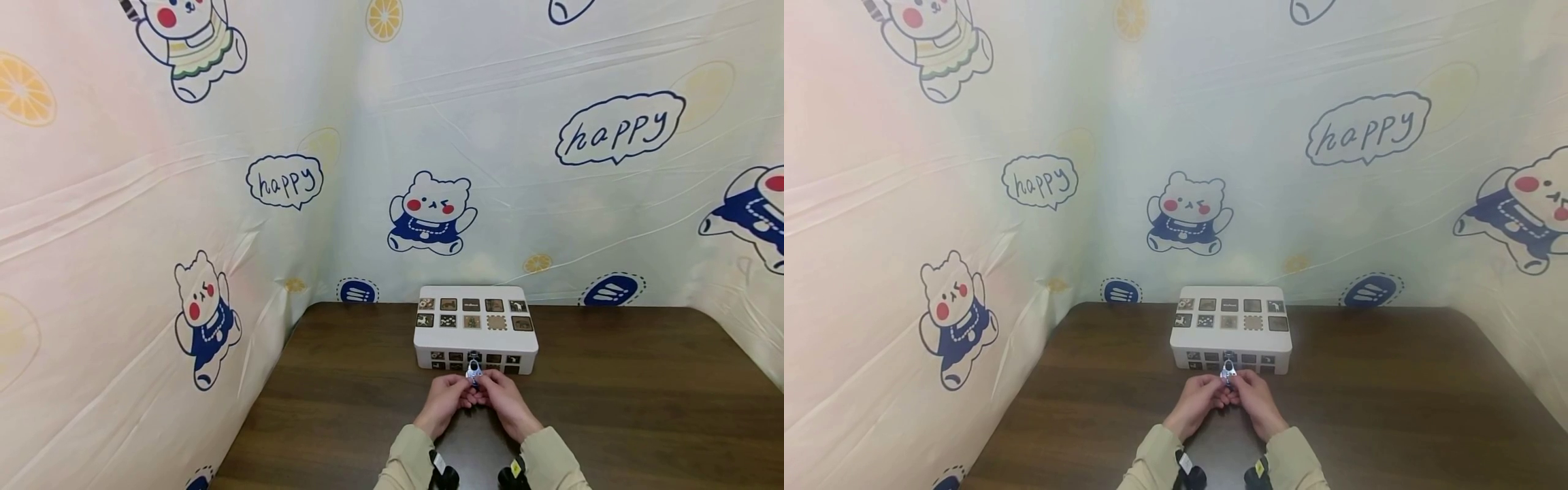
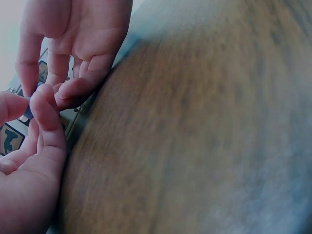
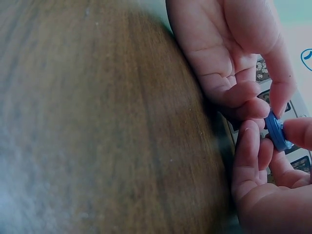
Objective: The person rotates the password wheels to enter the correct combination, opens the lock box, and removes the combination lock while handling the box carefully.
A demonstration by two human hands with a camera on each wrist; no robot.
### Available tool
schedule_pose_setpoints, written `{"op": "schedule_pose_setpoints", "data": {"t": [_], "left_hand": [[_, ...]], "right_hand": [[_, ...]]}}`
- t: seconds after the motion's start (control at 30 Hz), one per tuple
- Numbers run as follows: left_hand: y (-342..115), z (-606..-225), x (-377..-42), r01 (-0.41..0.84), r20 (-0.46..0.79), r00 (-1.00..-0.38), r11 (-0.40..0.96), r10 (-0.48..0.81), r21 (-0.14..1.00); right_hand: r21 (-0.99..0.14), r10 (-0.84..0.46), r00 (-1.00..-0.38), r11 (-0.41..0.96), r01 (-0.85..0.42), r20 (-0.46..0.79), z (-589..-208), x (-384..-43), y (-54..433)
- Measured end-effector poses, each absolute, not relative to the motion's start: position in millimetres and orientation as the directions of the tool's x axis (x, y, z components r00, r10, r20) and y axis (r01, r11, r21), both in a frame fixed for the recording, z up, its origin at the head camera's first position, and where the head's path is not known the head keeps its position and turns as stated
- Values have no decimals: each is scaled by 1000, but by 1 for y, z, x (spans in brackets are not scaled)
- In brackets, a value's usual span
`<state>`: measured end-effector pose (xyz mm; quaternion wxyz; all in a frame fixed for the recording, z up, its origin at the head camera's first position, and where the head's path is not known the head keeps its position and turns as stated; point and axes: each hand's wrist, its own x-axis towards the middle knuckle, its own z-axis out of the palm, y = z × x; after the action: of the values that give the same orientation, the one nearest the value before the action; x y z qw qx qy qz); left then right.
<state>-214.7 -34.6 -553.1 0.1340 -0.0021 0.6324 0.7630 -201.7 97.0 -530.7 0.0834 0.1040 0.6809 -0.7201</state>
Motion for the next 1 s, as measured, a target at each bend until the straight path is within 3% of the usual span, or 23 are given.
{"op": "schedule_pose_setpoints", "data": {"t": [1.0], "left_hand": [[-35, -553, -216, -217, -181, -958, -149, 224, 965]], "right_hand": [[-967, 29, -967, -22, 254, -255, -525, -199, 96]]}}
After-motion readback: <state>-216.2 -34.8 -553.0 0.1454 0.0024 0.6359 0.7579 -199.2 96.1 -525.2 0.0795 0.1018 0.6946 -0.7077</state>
